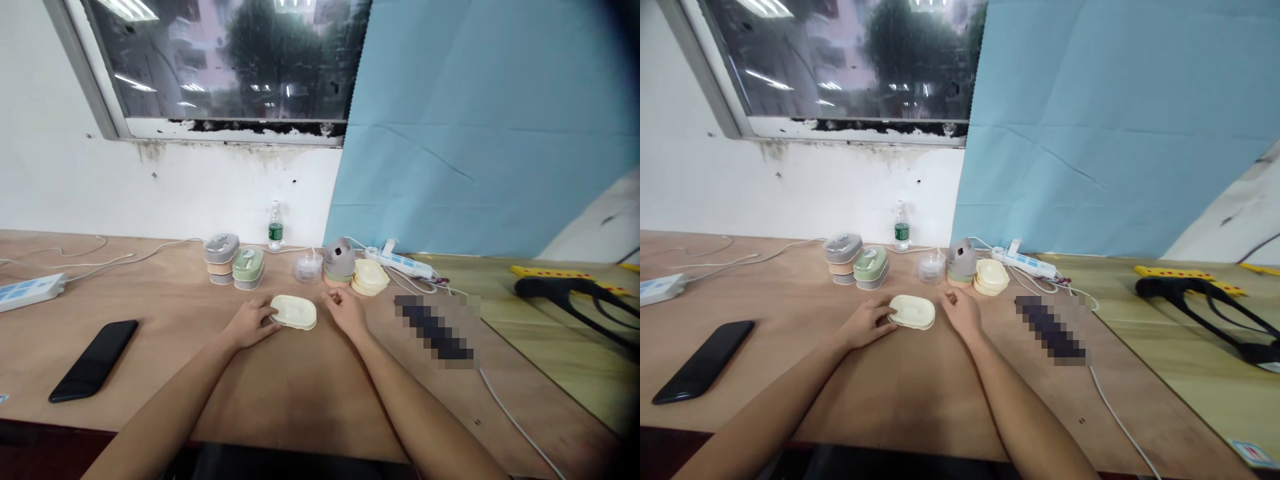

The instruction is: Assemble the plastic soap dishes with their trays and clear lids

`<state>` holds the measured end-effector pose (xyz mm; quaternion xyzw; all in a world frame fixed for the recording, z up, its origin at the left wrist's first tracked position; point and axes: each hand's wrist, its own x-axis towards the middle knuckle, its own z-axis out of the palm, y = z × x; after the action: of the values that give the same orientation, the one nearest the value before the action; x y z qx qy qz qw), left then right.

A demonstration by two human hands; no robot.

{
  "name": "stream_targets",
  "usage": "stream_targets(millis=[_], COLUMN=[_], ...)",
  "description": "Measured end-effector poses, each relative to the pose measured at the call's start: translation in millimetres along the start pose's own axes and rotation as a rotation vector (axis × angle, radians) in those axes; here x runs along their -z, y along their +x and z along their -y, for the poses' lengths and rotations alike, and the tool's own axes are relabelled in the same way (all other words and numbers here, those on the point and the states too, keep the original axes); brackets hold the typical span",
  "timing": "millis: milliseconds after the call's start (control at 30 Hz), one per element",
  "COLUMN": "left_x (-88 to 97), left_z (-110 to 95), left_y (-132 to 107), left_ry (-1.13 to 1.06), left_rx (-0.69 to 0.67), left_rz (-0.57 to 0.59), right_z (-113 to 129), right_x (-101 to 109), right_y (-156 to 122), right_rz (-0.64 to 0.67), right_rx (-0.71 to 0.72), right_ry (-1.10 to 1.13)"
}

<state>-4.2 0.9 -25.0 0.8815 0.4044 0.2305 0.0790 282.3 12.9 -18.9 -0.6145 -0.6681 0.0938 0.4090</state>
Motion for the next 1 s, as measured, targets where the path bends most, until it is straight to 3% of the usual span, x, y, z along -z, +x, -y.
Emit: stream_targets(millis=[167,267,333,433,600,733,833,1000], left_x=[5.1,5.3,4.0,1.7,1.6,5.3,7.5,8.2], left_z=[-3,-3,-3,-3,-5,-8,-10,-10], left_y=[0,0,0,-1,-1,0,0,1], left_ry=[-0.066,-0.086,-0.093,-0.097,-0.101,-0.105,-0.109,-0.237], left_rx=[0.032,0.034,0.027,0.04,0.046,0.018,0.047,0.15], left_rz=[-0.035,-0.043,-0.034,-0.028,-0.01,0.0,-0.069,-0.207], right_z=[-2,-7,-12,-21,-26,-11,8,35], right_x=[15,29,36,41,42,47,44,11], right_y=[23,46,62,80,92,83,58,-4], right_rz=[-0.278,-0.419,-0.403,-0.278,-0.154,-0.292,-0.356,-0.049], right_rx=[0.044,0.153,0.214,0.24,0.233,0.234,0.215,0.061], right_ry=[-0.008,-0.131,-0.254,-0.394,-0.398,-0.288,-0.067,0.445])
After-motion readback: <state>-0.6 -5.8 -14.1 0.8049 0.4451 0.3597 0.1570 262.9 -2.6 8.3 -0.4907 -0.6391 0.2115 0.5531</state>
